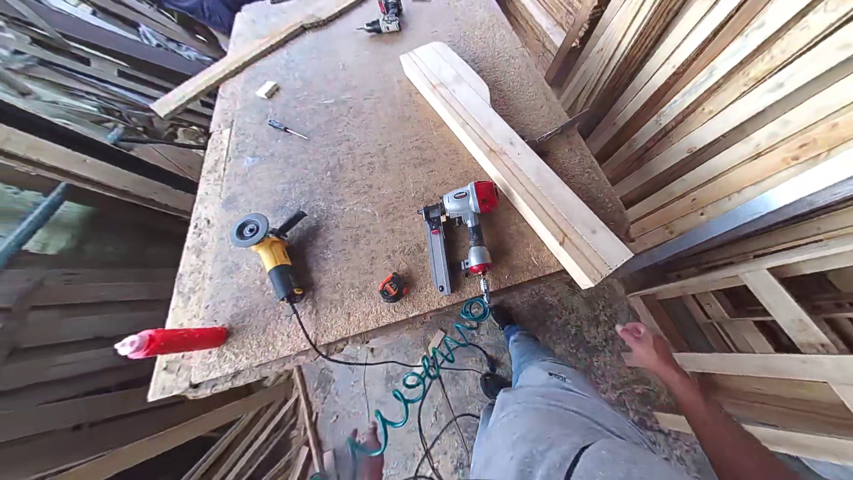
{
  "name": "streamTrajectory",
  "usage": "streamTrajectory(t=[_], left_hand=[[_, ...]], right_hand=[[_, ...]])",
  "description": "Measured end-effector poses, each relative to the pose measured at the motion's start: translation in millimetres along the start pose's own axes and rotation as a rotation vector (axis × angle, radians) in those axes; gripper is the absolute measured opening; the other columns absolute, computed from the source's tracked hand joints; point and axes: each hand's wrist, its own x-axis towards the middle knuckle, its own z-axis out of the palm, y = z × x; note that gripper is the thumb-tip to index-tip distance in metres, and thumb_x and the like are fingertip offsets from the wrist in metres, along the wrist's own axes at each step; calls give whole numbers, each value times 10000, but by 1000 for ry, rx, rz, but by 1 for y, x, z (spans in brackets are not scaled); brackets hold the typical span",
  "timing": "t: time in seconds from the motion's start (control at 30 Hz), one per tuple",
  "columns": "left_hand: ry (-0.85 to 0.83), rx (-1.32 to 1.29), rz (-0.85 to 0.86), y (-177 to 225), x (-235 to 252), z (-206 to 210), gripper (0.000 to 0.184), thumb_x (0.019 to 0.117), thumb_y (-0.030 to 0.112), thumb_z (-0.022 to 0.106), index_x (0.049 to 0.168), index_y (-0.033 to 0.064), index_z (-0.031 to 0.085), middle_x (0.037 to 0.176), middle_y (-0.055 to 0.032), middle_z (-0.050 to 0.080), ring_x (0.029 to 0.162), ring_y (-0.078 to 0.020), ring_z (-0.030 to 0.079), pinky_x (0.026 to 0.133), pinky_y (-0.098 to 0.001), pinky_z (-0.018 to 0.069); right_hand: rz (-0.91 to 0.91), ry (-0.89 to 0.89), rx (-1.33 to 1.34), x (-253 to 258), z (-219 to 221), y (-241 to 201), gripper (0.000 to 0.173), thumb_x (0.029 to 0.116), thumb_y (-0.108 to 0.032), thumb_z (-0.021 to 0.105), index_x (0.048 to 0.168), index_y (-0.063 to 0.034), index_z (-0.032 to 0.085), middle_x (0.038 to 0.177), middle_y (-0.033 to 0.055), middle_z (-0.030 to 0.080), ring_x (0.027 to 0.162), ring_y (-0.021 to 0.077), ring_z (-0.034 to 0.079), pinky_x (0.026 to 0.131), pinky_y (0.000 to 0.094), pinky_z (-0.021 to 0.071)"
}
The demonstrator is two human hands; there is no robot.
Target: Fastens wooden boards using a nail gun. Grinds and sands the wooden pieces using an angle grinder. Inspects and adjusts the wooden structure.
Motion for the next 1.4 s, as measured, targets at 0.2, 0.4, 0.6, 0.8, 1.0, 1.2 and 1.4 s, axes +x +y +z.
streamTrajectory(t=[0.2, 0.4, 0.6, 0.8, 1.0, 1.2, 1.4], left_hand=[[-549, 165, 27, 23, -152, 114, 488, 998, 412, 651, 1302, 31, 685, 1270, -233, 693, 1237, -408, 636, 1082, -643, 454], [-665, -49, 346, 248, -233, 192, 504, 986, 402, 672, 1371, 79, 634, 1239, -154, 719, 1154, -300, 695, 1046, -558, 528], [-686, -504, 336, 442, -312, 268, 586, 1027, 361, 584, 1463, -14, 470, 1295, -194, 670, 1171, -268, 673, 1026, -476, 549], [-746, -585, 228, 481, -336, 284, 387, 1063, 255, 562, 1314, -39, 550, 1083, -178, 726, 974, -245, 736, 893, -440, 617], [-604, -521, 339, 510, -376, 284, 551, 1058, 396, 506, 1455, 14, 520, 1323, -190, 650, 1175, -267, 652, 1021, -483, 526], [-402, -350, 242, 585, -366, 252, 1060, 777, 592, 826, 1492, -12, 330, 1258, -239, 638, 1146, -339, 659, 987, -555, 540], [-161, -211, 241, 625, -369, 287, 1425, 604, 654, 882, 1634, 67, 90, 1513, -200, 489, 1282, -327, 603, 1014, -549, 542]], right_hand=[[-106, 179, 463, 114, -66, -50, 699, 1023, -549, 545, 1479, -24, 476, 1438, 238, 558, 1284, 345, 592, 1054, 530, 500], [-40, -350, 767, 186, -75, -79, 582, 1044, -496, 541, 1445, -77, 493, 1284, 207, 649, 1082, 321, 690, 884, 496, 593], [-120, -634, 665, 206, -96, -86, 517, 945, -265, 743, 1353, -6, 559, 1128, 201, 706, 942, 304, 731, 786, 472, 637], [-285, -326, 195, 176, -162, -112, 875, 702, -503, 884, 1379, -54, 559, 1138, 163, 708, 1044, 305, 694, 922, 551, 565], [-497, -90, -316, 131, -197, -127, 1075, 676, -560, 861, 1496, -27, 416, 1375, 238, 567, 1169, 385, 640, 920, 525, 570], [-692, -195, -678, 111, -163, -138, 1139, 748, -632, 747, 1519, 85, 311, 1333, 299, 548, 1127, 430, 638, 872, 516, 570], [-621, -214, -711, 132, -179, -140, 1225, 737, -669, 758, 1549, 76, 224, 1374, 309, 525, 1118, 416, 663, 874, 521, 586]])
